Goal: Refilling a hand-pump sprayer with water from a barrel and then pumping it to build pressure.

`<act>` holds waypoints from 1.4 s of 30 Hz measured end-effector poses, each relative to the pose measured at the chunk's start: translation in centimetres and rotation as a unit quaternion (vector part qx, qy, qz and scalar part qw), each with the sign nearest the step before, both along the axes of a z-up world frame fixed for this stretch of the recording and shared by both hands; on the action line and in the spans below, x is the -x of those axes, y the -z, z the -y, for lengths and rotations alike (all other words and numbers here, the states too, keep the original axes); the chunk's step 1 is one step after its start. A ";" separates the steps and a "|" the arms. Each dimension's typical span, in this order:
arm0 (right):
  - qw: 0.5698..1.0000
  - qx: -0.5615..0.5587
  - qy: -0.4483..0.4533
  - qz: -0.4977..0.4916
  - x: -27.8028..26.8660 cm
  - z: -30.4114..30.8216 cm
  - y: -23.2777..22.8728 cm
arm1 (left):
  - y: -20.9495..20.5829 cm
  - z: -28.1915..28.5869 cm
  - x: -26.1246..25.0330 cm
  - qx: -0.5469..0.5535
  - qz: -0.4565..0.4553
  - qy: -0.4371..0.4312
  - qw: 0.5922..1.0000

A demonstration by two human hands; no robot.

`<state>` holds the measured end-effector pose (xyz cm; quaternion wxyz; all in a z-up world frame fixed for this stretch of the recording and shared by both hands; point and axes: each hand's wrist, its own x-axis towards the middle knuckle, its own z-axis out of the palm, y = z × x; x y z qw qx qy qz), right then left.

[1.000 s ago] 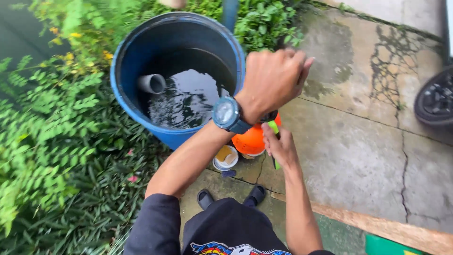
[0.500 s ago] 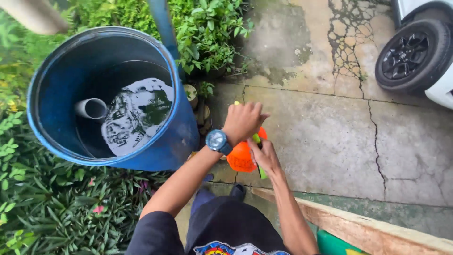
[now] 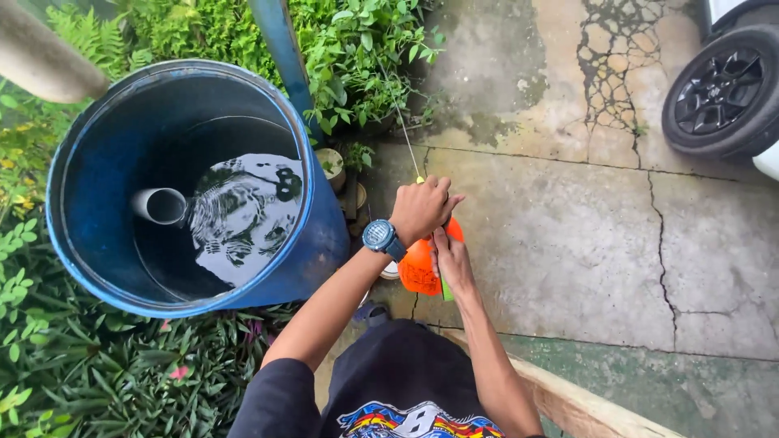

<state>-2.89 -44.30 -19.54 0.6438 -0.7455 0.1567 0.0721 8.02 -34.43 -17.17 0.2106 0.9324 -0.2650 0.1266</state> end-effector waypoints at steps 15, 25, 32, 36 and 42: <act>0.995 -0.065 0.045 -0.068 -8.6 1.4 0.3 | 4.3 3.1 -9.1 -0.037 -0.017 0.022 0.999; 0.993 -0.086 -0.011 -0.084 -21.1 11.4 4.9 | 7.2 11.8 -20.8 -0.038 -0.044 -0.027 0.998; 0.996 -0.061 -0.060 -0.042 -29.0 19.9 8.8 | 7.3 17.8 -27.9 -0.014 -0.066 -0.056 0.996; 0.997 -0.021 -0.061 -0.040 -32.3 23.3 6.9 | 6.4 20.6 -31.4 -0.015 -0.075 -0.041 0.996; 0.996 0.005 -0.072 -0.045 -36.4 26.2 5.2 | 6.8 23.6 -35.7 -0.002 -0.091 -0.038 0.995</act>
